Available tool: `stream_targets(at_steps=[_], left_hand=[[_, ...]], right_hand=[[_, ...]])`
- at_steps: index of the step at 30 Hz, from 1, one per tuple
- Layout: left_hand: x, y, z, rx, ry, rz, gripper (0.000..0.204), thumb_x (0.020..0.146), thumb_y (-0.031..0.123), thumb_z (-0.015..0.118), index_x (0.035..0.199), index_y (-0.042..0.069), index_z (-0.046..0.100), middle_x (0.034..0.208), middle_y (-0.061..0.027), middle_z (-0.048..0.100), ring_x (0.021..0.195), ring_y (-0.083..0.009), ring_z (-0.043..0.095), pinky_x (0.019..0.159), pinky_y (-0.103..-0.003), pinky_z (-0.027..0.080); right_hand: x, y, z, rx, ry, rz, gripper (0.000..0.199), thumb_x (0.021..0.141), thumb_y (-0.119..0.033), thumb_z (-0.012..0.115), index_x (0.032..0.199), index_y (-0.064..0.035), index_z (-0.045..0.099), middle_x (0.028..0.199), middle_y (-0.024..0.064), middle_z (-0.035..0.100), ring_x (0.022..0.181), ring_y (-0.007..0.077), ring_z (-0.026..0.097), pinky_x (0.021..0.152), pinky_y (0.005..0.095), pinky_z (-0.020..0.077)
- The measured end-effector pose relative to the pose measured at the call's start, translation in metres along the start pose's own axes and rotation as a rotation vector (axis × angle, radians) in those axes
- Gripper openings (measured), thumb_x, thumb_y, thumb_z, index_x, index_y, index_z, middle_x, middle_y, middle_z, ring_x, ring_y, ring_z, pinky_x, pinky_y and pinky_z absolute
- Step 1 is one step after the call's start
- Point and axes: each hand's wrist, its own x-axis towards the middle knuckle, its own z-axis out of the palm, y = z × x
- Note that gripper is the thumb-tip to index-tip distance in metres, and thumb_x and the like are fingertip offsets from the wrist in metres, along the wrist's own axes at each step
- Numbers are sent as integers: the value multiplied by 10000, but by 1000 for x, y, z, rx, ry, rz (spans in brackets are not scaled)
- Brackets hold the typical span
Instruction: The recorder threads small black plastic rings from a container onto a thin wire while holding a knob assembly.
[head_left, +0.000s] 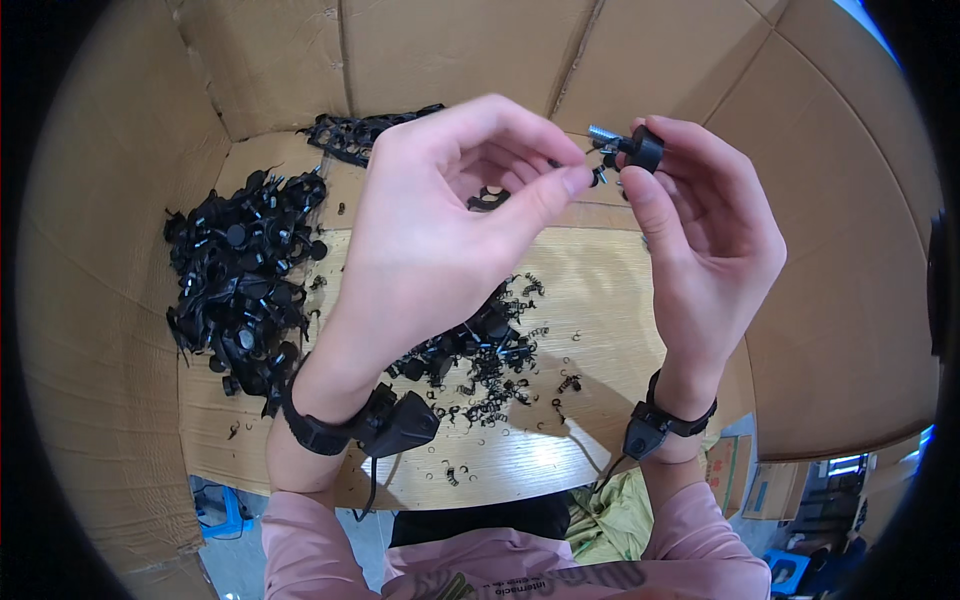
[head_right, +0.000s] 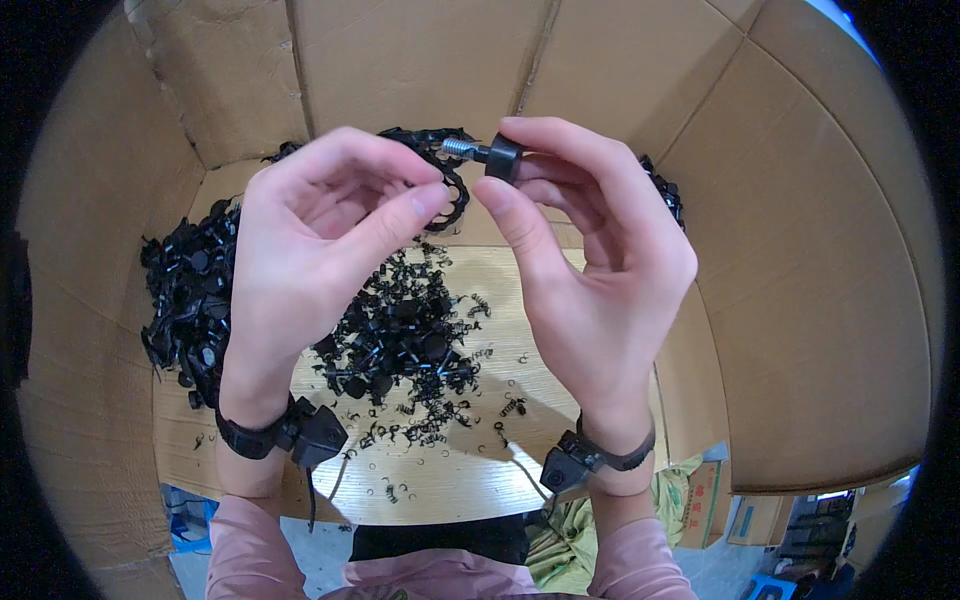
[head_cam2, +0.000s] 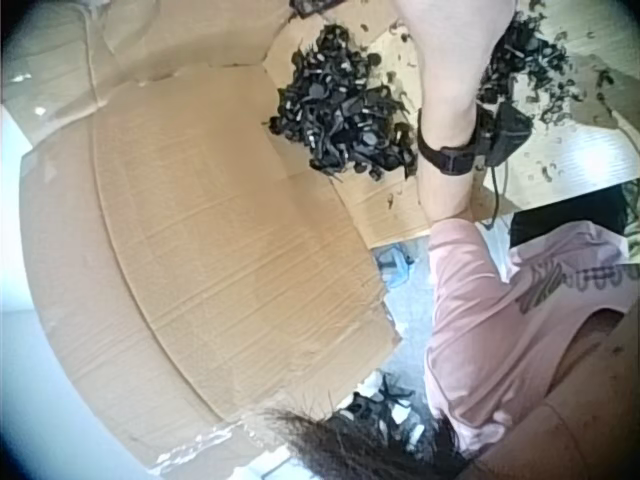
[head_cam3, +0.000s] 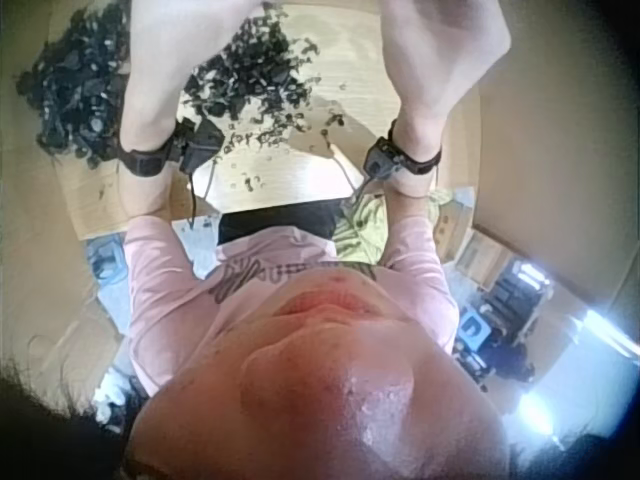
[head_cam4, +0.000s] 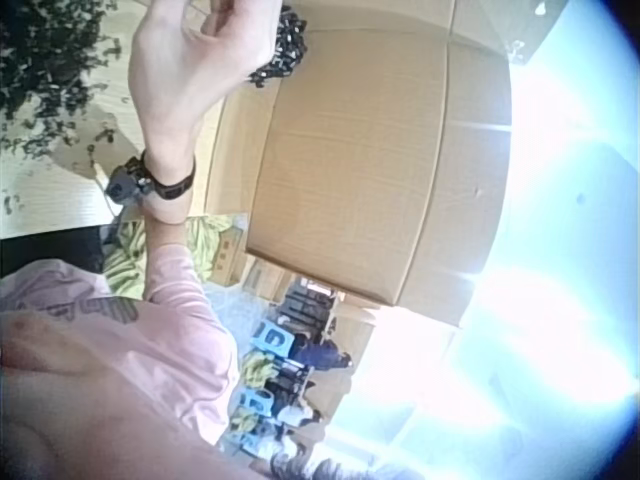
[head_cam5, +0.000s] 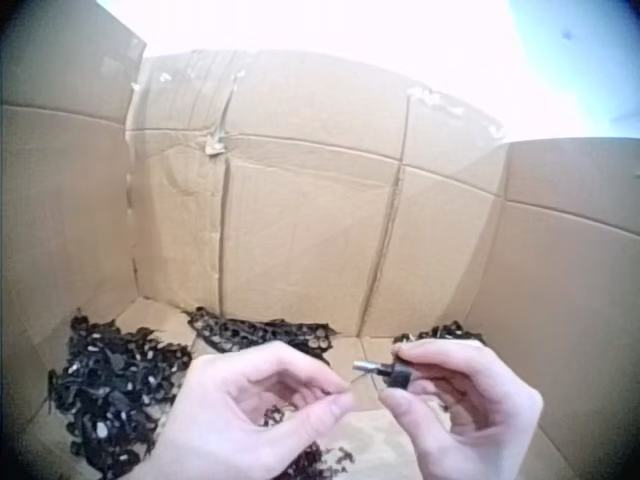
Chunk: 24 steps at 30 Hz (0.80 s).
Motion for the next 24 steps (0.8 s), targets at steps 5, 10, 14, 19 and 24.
stream_targets(at_steps=[5,10,14,19,24], left_hand=[[1,-3,1,69,35,74,193,838,4,660,1019,-49,617,874,-39,623,799,-69,569,712,-192,460],[-1,-9,3,209,-21,56,149,863,40,646,993,-28,620,872,-29,621,791,-78,568,729,-215,461],[1,-5,4,213,31,-48,108,866,37,641,954,-22,616,883,-38,627,825,-88,570,742,-231,467],[15,-25,-25,292,55,1,74,870,38,630,929,-6,618,935,-55,641,900,-102,563,782,-237,474],[26,-25,-81,613,279,181,103,847,93,661,905,8,657,850,-54,669,839,-117,610,767,-246,465]], right_hand=[[0,0,-1,-12,-15,-27,312,820,103,631,1123,63,567,1070,147,633,953,167,642,846,250,527],[-1,3,2,-53,21,-111,312,821,102,630,1123,63,565,1063,149,638,951,166,641,844,251,528],[0,3,-2,-27,99,-56,305,832,83,630,1129,63,565,1055,152,643,942,168,644,834,247,528],[4,-3,-10,97,83,156,266,802,59,679,1059,62,608,967,104,640,883,131,632,779,216,527],[9,2,-17,98,-7,197,269,804,44,685,1061,61,608,960,110,642,872,130,636,778,217,526]])
